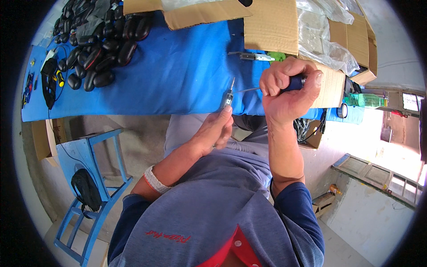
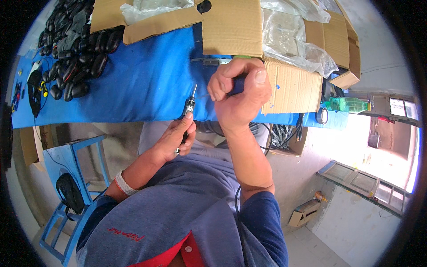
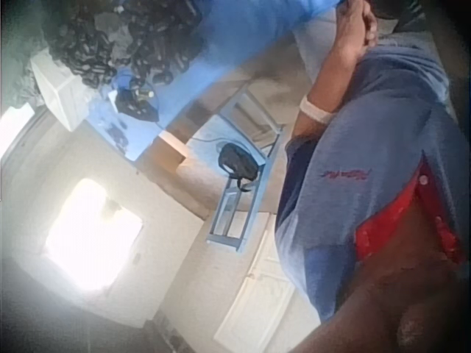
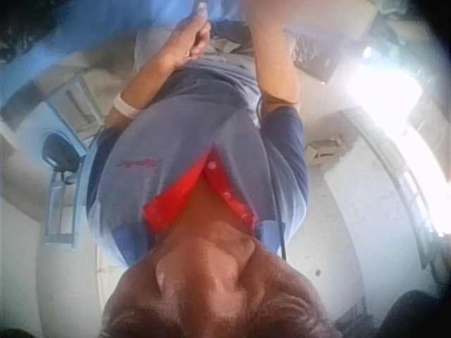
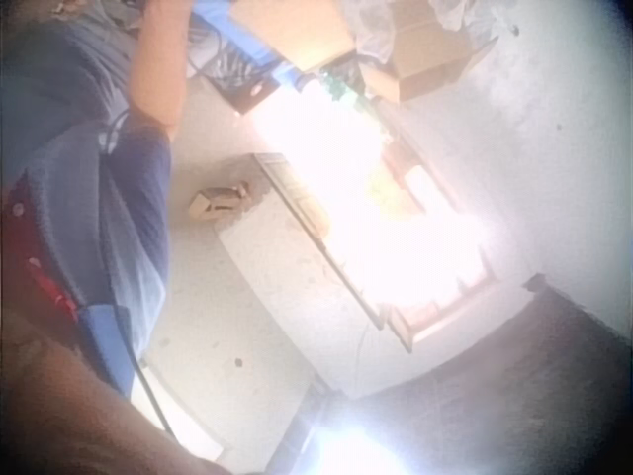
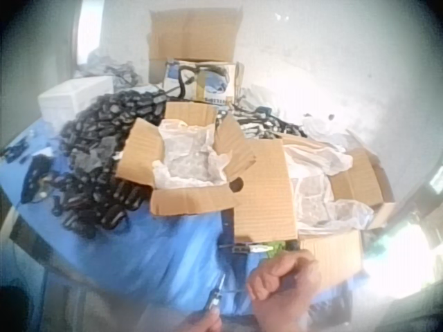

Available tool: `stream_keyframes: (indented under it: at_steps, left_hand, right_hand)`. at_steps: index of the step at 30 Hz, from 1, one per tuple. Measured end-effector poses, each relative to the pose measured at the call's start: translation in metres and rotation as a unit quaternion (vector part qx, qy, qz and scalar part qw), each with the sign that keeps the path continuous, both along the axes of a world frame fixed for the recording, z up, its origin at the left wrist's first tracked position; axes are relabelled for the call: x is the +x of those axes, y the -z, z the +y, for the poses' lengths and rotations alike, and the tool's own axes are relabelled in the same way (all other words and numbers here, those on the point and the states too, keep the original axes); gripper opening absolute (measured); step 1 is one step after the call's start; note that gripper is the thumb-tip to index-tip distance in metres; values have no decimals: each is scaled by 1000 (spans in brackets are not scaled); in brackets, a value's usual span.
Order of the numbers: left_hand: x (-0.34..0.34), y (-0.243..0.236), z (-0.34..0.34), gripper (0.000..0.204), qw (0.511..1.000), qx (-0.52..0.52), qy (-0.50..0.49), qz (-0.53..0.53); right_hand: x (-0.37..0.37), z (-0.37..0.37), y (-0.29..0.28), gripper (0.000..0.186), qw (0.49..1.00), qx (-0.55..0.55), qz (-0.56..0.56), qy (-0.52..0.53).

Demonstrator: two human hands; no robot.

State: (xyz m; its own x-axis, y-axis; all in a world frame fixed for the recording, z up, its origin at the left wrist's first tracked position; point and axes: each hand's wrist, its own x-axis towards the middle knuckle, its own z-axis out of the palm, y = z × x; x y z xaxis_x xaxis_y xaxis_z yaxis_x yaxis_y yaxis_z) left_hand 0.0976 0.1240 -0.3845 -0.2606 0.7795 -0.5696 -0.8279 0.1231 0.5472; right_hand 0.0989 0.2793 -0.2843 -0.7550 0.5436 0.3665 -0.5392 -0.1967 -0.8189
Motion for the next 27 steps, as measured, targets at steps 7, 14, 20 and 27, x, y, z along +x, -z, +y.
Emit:
stream_keyframes:
  at_steps: [7,14,20,27]
  left_hand:
    - [1,1,0,52,1000,0,-1,-3]
    - [1,-1,-1,52,1000,8,-6,-8]
    - [2,0,0,52,1000,12,-8,-17]
    - [3,0,0,52,1000,13,-13,-20]
  right_hand:
    - [0,1,1,50,999,-42,29,-12]
    - [0,1,1,50,999,-34,26,-8]
    - [-5,-5,-6,51,999,3,-25,31]
    - [-17,-5,-20,51,975,180,-119,44]
